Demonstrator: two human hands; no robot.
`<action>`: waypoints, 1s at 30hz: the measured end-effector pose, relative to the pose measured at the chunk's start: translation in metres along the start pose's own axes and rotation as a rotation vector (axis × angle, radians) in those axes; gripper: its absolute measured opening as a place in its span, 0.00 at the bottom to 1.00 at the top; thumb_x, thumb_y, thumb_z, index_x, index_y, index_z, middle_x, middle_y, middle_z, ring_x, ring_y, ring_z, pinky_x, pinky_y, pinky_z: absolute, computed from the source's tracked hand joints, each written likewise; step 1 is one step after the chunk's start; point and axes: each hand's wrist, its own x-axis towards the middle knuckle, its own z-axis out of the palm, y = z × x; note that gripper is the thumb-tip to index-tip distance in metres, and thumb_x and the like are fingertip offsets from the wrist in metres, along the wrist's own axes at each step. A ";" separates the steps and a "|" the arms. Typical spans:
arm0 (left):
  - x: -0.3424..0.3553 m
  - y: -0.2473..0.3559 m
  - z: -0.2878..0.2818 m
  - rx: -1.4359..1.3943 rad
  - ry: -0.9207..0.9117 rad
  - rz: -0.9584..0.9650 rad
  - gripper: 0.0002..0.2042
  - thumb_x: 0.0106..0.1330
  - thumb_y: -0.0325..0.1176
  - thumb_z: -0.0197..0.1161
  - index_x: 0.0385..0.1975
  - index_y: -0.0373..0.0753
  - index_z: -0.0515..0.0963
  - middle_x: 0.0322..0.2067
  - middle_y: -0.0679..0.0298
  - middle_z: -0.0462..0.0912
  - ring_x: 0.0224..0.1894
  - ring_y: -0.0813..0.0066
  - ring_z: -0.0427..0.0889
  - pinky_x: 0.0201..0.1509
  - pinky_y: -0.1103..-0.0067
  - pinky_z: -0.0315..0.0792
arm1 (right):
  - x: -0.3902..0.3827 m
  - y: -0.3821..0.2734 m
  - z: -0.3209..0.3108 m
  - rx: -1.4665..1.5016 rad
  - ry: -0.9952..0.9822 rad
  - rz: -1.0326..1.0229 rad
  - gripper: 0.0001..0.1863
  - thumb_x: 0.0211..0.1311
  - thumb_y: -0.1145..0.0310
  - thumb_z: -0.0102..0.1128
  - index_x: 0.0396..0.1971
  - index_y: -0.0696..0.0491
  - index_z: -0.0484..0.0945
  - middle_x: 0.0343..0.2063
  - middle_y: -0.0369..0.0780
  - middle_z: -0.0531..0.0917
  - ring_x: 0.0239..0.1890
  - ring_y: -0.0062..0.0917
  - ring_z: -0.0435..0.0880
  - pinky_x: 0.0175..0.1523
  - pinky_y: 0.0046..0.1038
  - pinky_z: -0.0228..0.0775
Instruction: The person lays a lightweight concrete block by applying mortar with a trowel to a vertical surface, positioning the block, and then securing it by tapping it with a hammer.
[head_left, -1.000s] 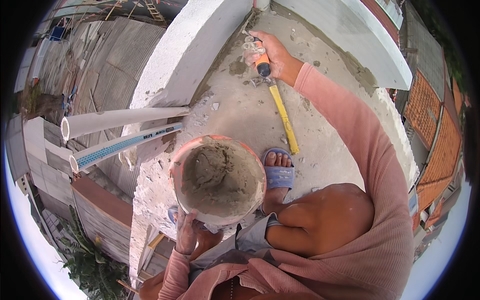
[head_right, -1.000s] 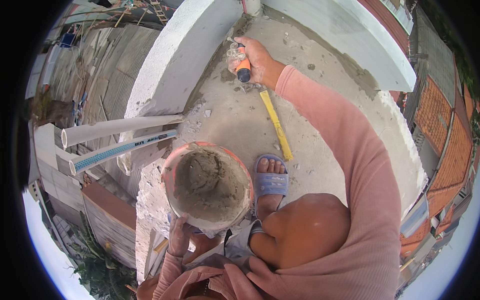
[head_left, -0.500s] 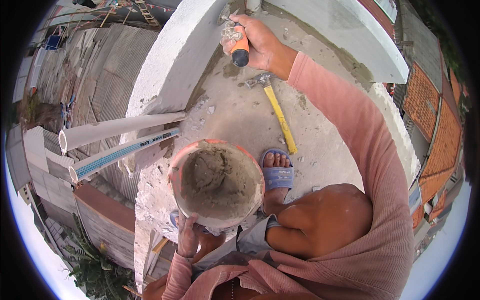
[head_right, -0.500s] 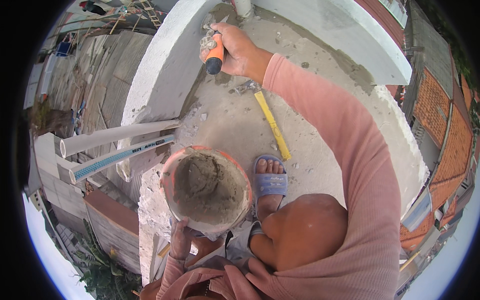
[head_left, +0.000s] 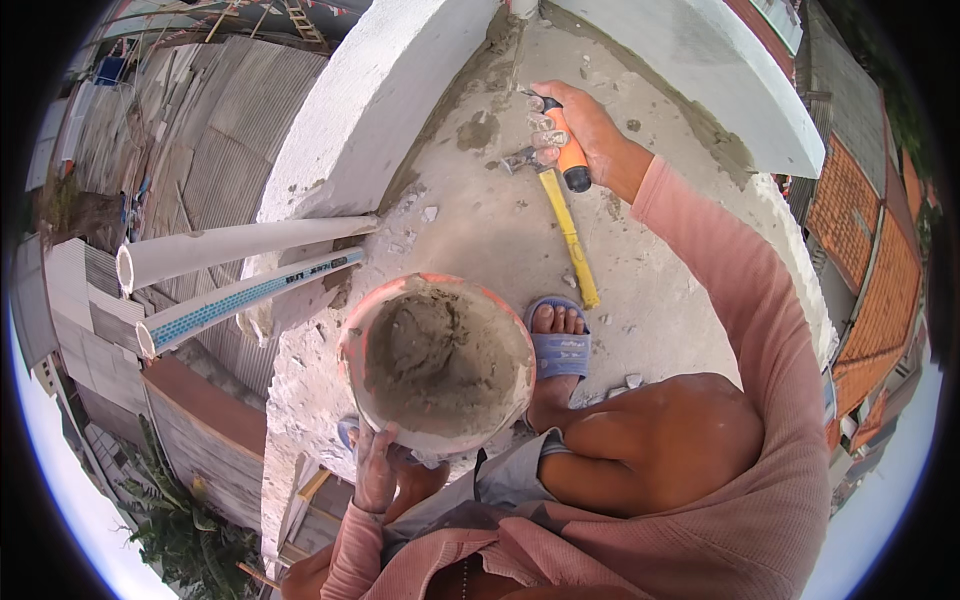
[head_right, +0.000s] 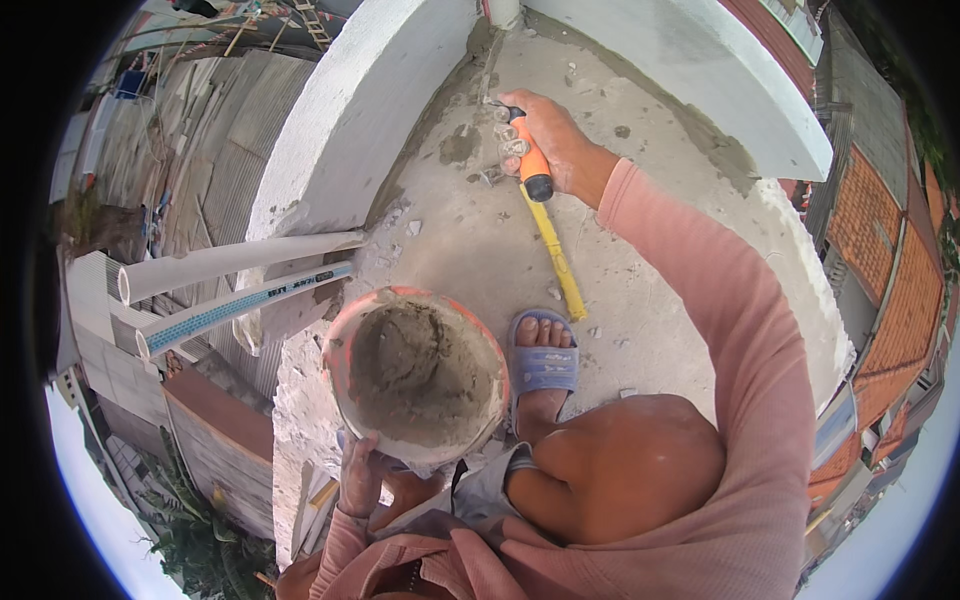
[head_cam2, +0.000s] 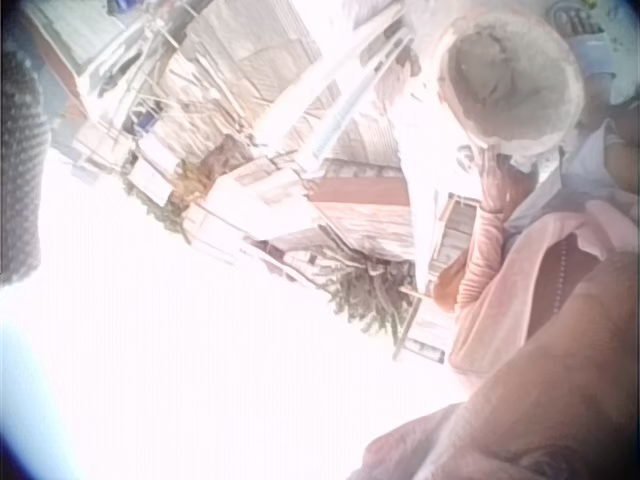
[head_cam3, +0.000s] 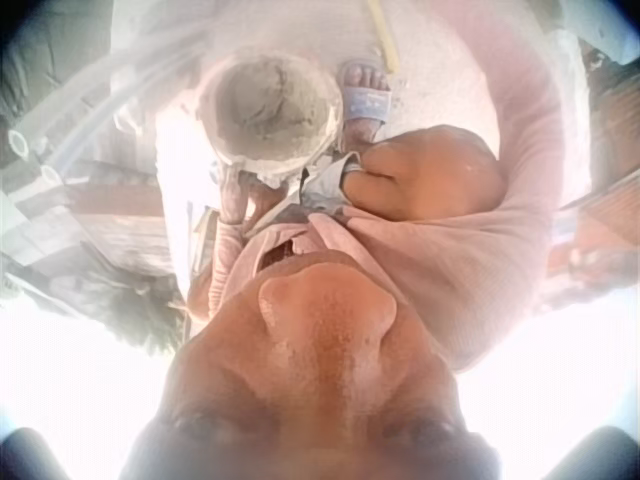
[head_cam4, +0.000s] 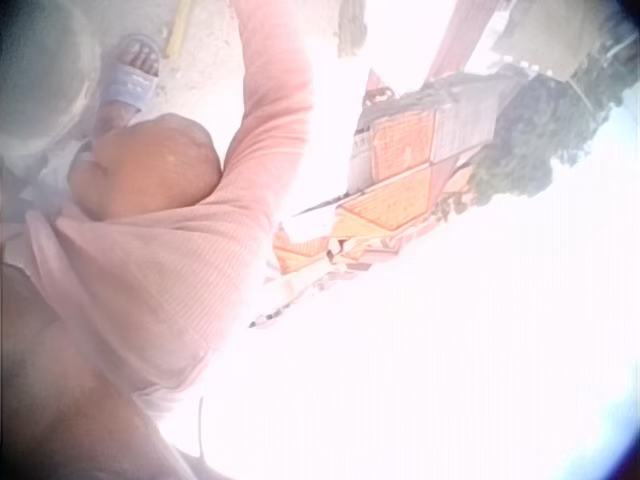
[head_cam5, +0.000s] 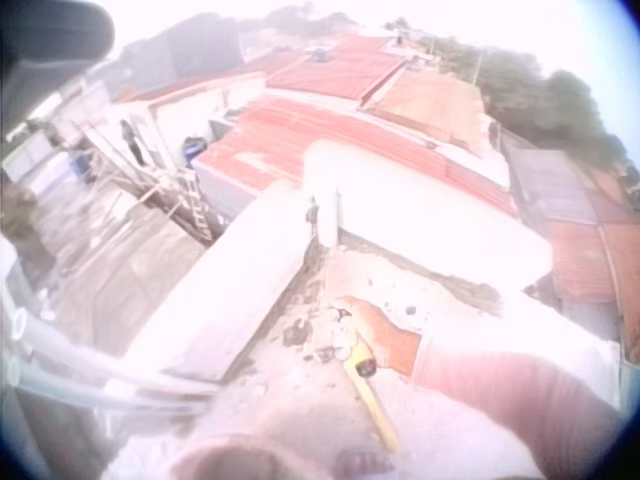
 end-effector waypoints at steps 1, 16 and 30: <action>0.003 -0.006 -0.007 0.233 -0.023 0.092 0.26 0.76 0.35 0.52 0.71 0.34 0.59 0.61 0.58 0.71 0.57 0.67 0.77 0.57 0.73 0.77 | 0.013 0.001 -0.010 0.011 0.069 0.009 0.12 0.72 0.59 0.53 0.32 0.49 0.66 0.21 0.34 0.71 0.14 0.19 0.65 0.17 0.25 0.61; 0.010 -0.031 -0.029 0.458 -0.005 0.244 0.20 0.74 0.35 0.51 0.62 0.36 0.64 0.50 0.54 0.74 0.50 0.60 0.82 0.51 0.67 0.82 | 0.060 0.027 0.019 0.695 -0.523 0.185 0.15 0.72 0.59 0.50 0.24 0.47 0.68 0.15 0.31 0.68 0.12 0.18 0.64 0.16 0.23 0.59; 0.008 -0.019 -0.017 0.371 0.013 0.190 0.21 0.72 0.35 0.53 0.62 0.37 0.63 0.52 0.54 0.74 0.51 0.57 0.82 0.49 0.64 0.84 | 0.031 0.020 0.014 -0.138 -0.073 -0.250 0.15 0.71 0.53 0.53 0.33 0.48 0.67 0.20 0.34 0.69 0.16 0.21 0.67 0.24 0.31 0.66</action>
